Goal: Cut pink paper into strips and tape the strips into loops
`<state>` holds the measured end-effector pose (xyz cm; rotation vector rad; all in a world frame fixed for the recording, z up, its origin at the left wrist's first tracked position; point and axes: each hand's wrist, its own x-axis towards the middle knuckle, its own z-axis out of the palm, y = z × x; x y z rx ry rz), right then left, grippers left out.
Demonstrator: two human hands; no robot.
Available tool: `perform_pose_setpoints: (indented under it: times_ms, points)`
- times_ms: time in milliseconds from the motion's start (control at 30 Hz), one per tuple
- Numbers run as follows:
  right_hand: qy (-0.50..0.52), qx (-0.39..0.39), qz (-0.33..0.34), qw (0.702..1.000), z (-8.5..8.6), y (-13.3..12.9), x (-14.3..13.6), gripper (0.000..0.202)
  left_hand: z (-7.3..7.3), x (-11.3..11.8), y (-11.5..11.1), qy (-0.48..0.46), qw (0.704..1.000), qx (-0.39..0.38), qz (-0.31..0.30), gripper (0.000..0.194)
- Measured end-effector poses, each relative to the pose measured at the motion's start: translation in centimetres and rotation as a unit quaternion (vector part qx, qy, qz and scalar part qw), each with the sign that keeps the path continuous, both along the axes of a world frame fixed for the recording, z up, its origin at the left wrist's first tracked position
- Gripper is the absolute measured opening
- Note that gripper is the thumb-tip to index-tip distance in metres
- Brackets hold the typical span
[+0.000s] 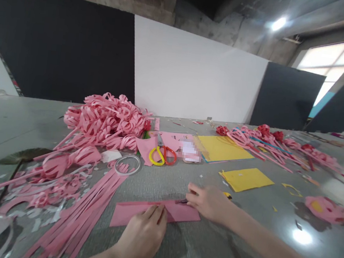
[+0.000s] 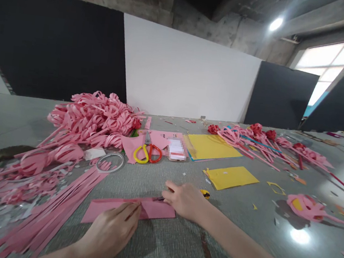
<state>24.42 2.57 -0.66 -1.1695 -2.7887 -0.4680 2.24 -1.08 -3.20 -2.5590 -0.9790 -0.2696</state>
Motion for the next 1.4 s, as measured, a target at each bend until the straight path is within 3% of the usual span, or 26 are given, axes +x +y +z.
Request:
perform_pose_setpoints:
  times_ms: [367,533,700,1000,1400]
  points:
    - [-0.01,-0.015,-0.044,0.999,0.0,-0.1,2.2,0.015,0.2,0.1,-0.1,0.014,0.999,-0.043,0.003,0.027]
    - [0.044,-0.051,-0.053,0.996,0.8,0.1,2.4,0.017,0.5,0.2,0.0,-0.023,0.998,-0.054,0.015,0.024]
    - [0.101,-0.009,-0.068,0.993,1.3,0.0,1.8,0.021,0.5,0.3,-0.1,-0.055,0.993,-0.089,0.047,0.026]
    - [0.024,0.082,-0.026,0.996,0.2,-0.2,-1.0,0.016,-0.3,0.3,0.1,-0.093,0.993,-0.068,-0.025,0.021]
    - [-0.017,0.067,0.011,0.998,-0.9,0.0,-1.3,0.018,0.0,0.3,0.0,-0.078,0.995,-0.058,-0.027,0.023]
